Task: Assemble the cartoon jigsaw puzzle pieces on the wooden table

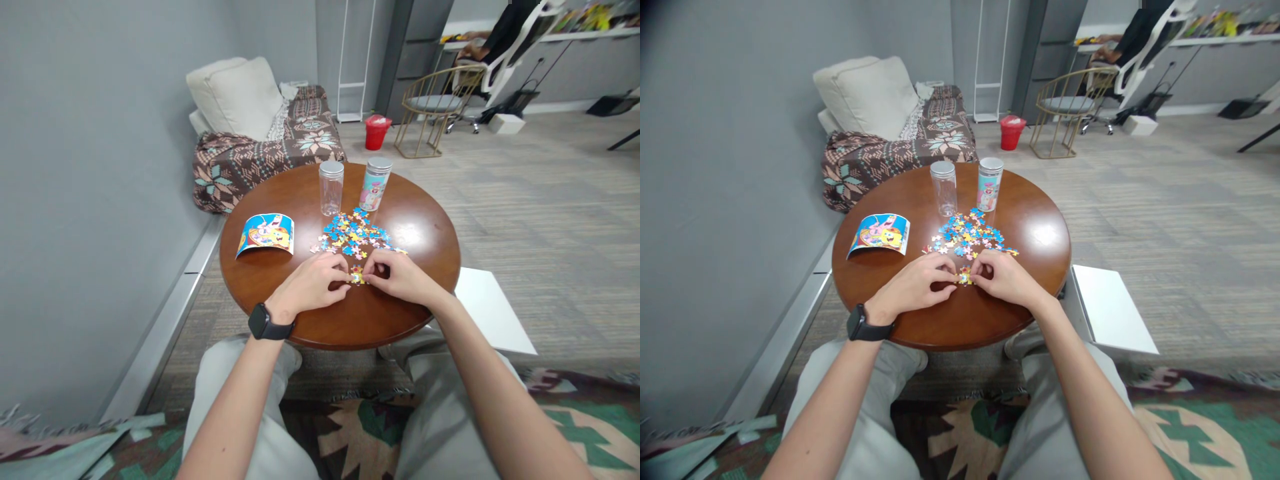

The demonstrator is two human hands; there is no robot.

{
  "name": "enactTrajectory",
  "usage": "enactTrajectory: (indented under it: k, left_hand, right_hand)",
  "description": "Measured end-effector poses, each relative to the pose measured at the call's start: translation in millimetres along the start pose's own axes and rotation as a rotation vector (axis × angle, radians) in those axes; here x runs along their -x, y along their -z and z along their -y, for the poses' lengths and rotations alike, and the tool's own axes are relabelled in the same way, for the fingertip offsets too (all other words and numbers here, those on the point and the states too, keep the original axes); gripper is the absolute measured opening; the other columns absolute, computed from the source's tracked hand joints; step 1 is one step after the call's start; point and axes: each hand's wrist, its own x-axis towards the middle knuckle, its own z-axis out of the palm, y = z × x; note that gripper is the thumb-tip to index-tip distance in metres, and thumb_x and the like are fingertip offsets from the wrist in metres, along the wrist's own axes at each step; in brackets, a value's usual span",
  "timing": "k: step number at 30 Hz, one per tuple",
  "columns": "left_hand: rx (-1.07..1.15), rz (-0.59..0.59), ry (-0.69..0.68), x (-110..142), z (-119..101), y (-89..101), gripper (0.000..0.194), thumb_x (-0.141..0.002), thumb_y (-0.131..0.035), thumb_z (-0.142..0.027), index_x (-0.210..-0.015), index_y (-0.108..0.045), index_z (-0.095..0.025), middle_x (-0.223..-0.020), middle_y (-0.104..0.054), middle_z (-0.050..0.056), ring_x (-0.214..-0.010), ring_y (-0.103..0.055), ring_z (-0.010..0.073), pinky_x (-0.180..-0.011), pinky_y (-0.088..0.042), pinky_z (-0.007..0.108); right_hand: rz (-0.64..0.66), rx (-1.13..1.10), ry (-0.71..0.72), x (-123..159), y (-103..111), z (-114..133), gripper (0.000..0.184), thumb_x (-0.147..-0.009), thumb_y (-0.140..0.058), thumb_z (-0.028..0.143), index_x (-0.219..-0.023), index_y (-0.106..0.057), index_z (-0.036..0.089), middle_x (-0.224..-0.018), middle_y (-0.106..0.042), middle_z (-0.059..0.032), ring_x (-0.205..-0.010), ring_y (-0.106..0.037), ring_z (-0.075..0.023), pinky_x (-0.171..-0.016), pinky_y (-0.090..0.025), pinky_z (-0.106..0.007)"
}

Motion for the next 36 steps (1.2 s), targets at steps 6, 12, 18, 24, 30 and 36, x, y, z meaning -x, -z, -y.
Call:
enactTrajectory:
  k: [6,12,18,24,30,36]
  left_hand:
    - [0.001,-0.001,-0.005,0,-1,0.9,0.012,-0.090,-0.063,-0.019,-0.093,-0.074,-0.018,-0.102,-0.069,0.007,-0.098,-0.063,0.0211,-0.093,-0.050,0.036]
    - [0.005,-0.023,0.026,-1,-1,0.7,0.016,-0.090,-0.061,-0.016,-0.103,-0.069,-0.016,-0.101,-0.070,0.007,-0.096,-0.065,0.0213,-0.092,-0.051,0.036]
    - [-0.012,-0.017,0.044,-1,1,-0.2,0.009,-0.090,-0.061,-0.016,-0.096,-0.068,-0.018,-0.100,-0.068,0.006,-0.095,-0.064,0.0196,-0.089,-0.051,0.033]
    - [-0.019,-0.021,0.048,-1,1,-0.2,0.009,-0.090,-0.059,-0.015,-0.094,-0.067,-0.017,-0.098,-0.067,0.006,-0.093,-0.064,0.0188,-0.087,-0.051,0.032]
    - [-0.023,-0.025,0.067,-1,0,-1.2,0.009,-0.091,-0.060,-0.016,-0.094,-0.068,-0.017,-0.098,-0.067,0.005,-0.093,-0.063,0.0185,-0.087,-0.051,0.031]
    - [-0.032,-0.007,0.079,0,-2,0.6,0.010,-0.092,-0.059,-0.018,-0.095,-0.069,-0.017,-0.099,-0.067,0.006,-0.093,-0.063,0.0183,-0.088,-0.051,0.032]
  right_hand:
    - [-0.029,0.005,-0.046,2,7,0,0.018,-0.086,-0.054,0.027,-0.079,-0.068,0.019,-0.069,-0.067,-0.0013,-0.060,-0.054,-0.0141,-0.060,-0.042,-0.027]
    - [-0.067,-0.004,-0.073,3,7,-3,0.018,-0.083,-0.053,0.026,-0.079,-0.069,0.019,-0.071,-0.070,-0.0023,-0.060,-0.056,-0.0150,-0.059,-0.042,-0.026]
    - [-0.063,0.007,-0.065,2,6,-5,0.019,-0.085,-0.053,0.026,-0.080,-0.069,0.018,-0.071,-0.070,-0.0025,-0.061,-0.057,-0.0148,-0.060,-0.042,-0.026]
    - [-0.050,0.011,-0.065,2,6,-5,0.020,-0.086,-0.053,0.027,-0.078,-0.069,0.018,-0.070,-0.069,-0.0028,-0.060,-0.056,-0.0146,-0.059,-0.041,-0.026]
    - [-0.023,0.022,-0.068,1,7,-5,0.019,-0.084,-0.052,0.025,-0.080,-0.070,0.019,-0.070,-0.069,-0.0024,-0.060,-0.057,-0.0152,-0.059,-0.043,-0.026]
    - [-0.035,0.042,-0.071,3,4,-10,0.022,-0.086,-0.052,0.031,-0.079,-0.069,0.020,-0.071,-0.071,-0.0035,-0.061,-0.060,-0.0164,-0.058,-0.043,-0.027]
